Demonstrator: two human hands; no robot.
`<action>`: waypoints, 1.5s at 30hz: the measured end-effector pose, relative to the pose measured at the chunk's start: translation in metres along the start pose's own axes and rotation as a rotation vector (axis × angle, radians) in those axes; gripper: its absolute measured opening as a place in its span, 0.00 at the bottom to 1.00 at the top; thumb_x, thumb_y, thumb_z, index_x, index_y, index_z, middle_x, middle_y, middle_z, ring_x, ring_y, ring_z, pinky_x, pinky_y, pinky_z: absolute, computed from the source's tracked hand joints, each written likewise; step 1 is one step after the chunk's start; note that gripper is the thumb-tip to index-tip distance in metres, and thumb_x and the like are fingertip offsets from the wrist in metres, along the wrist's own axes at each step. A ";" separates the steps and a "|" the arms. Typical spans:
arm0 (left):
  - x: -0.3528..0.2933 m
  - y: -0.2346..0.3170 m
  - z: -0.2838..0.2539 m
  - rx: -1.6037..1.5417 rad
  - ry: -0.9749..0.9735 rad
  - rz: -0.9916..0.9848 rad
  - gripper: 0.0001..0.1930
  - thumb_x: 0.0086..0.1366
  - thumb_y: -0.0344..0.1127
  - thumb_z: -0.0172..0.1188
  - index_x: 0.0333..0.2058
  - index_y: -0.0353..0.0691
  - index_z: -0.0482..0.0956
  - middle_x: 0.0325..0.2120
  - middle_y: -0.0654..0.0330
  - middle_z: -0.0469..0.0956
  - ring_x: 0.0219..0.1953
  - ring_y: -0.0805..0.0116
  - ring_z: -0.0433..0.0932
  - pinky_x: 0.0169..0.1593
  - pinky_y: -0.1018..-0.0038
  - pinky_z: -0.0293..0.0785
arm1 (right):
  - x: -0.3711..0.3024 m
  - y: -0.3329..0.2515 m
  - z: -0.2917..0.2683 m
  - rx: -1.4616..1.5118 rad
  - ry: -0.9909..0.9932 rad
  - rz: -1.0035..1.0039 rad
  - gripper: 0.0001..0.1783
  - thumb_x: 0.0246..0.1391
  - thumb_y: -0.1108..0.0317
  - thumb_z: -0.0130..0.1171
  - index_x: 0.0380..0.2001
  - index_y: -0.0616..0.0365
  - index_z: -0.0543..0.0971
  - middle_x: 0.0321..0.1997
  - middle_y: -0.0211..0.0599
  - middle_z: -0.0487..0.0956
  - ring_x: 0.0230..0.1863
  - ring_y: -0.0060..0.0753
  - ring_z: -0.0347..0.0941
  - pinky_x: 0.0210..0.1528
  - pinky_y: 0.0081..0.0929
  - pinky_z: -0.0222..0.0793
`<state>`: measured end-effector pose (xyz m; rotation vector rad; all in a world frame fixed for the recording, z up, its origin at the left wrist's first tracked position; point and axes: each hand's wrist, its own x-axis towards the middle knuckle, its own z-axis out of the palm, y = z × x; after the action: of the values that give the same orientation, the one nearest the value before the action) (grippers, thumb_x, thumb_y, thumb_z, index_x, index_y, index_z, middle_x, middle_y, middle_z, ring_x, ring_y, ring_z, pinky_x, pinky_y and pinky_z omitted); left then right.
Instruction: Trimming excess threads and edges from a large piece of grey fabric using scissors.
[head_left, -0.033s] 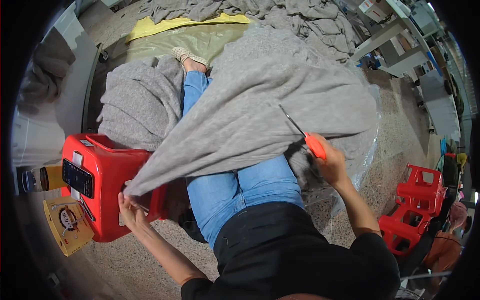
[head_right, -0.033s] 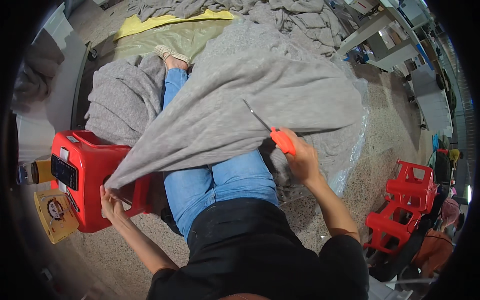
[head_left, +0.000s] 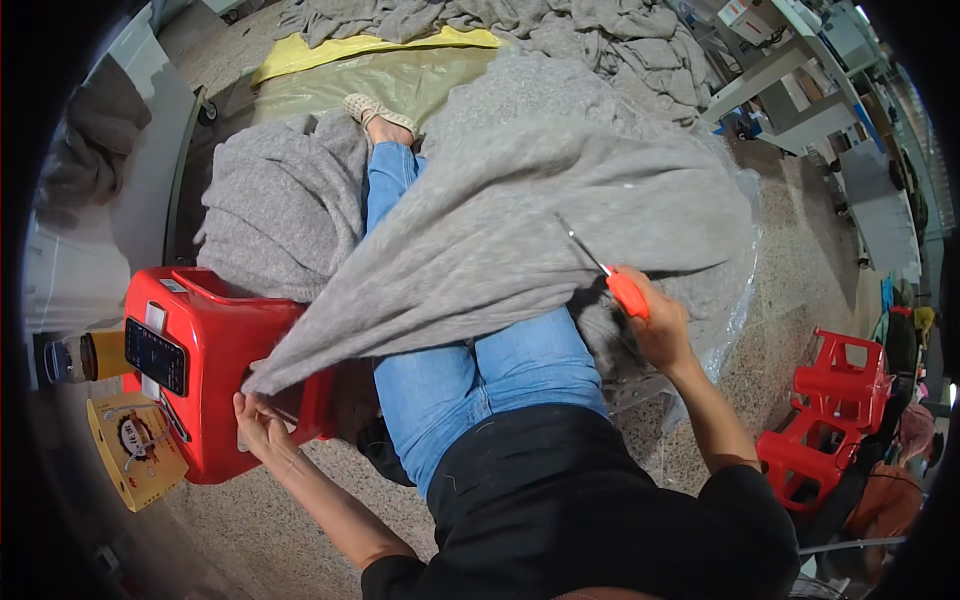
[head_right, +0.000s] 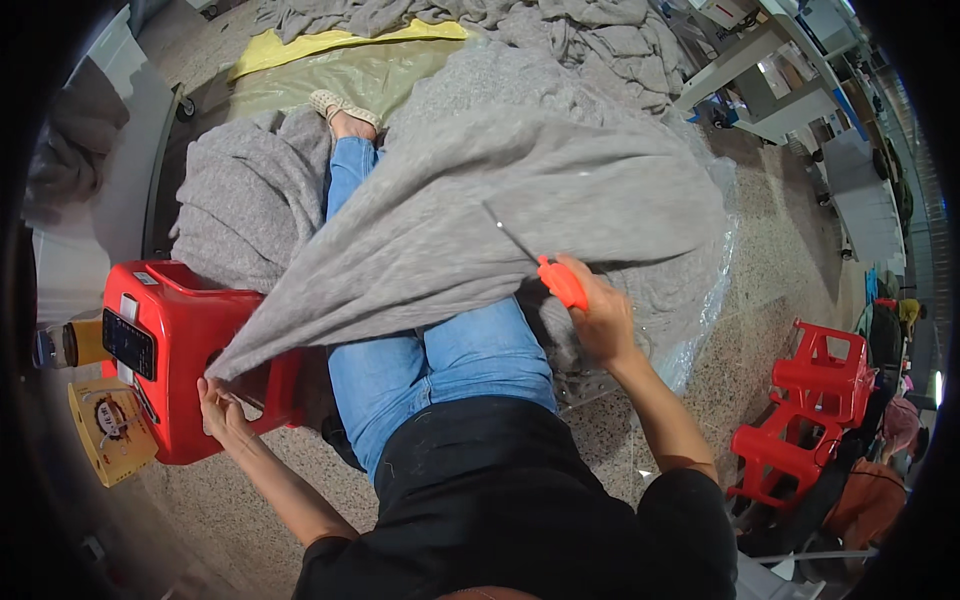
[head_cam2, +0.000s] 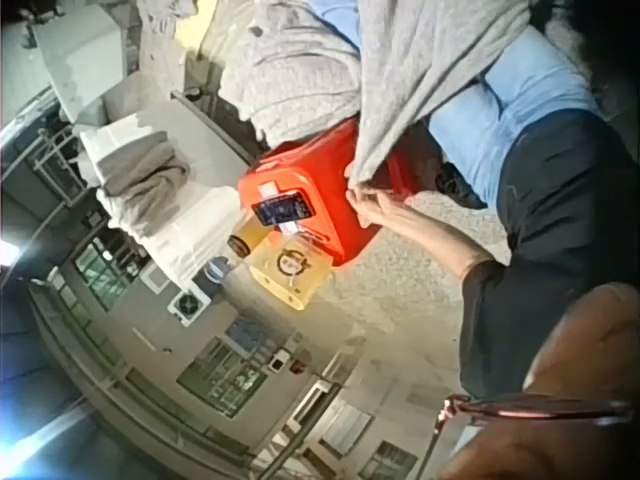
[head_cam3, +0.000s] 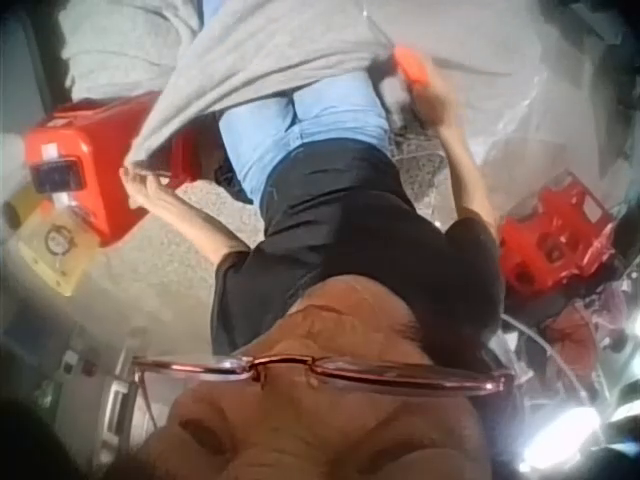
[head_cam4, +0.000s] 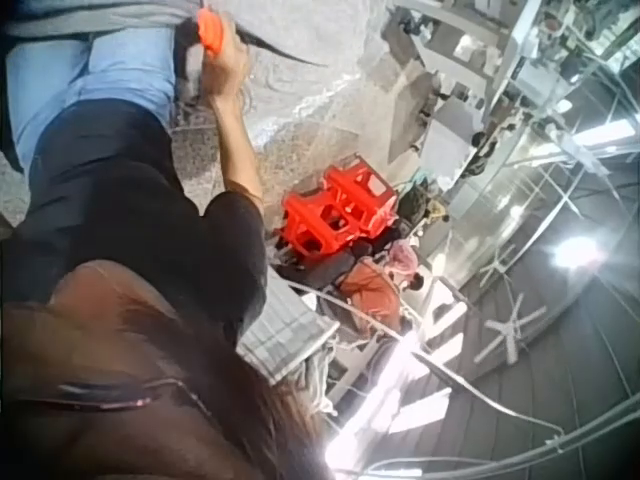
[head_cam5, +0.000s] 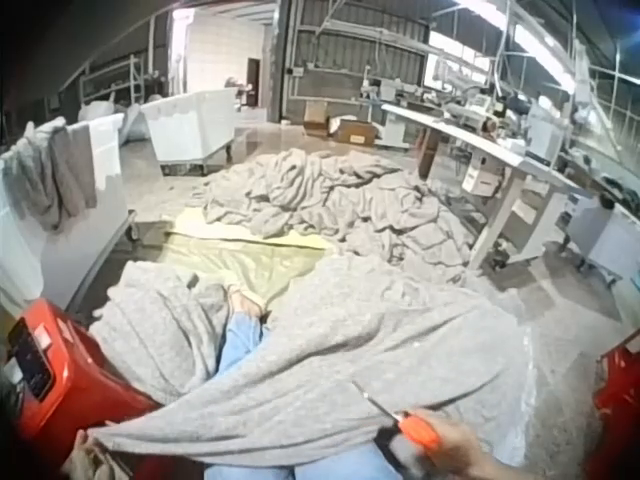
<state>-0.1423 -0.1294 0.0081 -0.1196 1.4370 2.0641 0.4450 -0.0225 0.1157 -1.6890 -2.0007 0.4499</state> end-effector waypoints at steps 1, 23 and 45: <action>0.024 -0.006 -0.038 -0.001 0.009 0.018 0.17 0.54 0.12 0.49 0.43 0.33 0.67 0.33 0.51 0.75 0.29 0.68 0.76 0.30 0.85 0.77 | 0.003 -0.001 0.005 -0.009 -0.049 -0.013 0.25 0.46 0.71 0.62 0.50 0.56 0.73 0.49 0.45 0.76 0.44 0.47 0.76 0.43 0.32 0.72; -0.176 -0.019 0.164 0.750 -1.123 0.262 0.08 0.54 0.21 0.54 0.33 0.31 0.80 0.28 0.57 0.78 0.30 0.72 0.75 0.36 0.78 0.70 | 0.043 0.009 0.034 0.687 -0.765 0.180 0.23 0.40 0.73 0.62 0.44 0.56 0.73 0.37 0.35 0.73 0.35 0.24 0.70 0.40 0.21 0.66; -0.099 -0.101 0.075 0.484 -0.389 -0.112 0.15 0.59 0.37 0.63 0.42 0.34 0.75 0.32 0.62 0.75 0.32 0.75 0.72 0.38 0.82 0.67 | 0.021 -0.138 0.059 -0.114 -0.419 -0.227 0.31 0.43 0.56 0.66 0.51 0.53 0.72 0.39 0.49 0.75 0.38 0.52 0.74 0.37 0.41 0.71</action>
<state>0.0105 -0.0840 -0.0047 0.3696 1.5856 1.4944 0.2967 -0.0237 0.1441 -1.4969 -2.5281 0.6617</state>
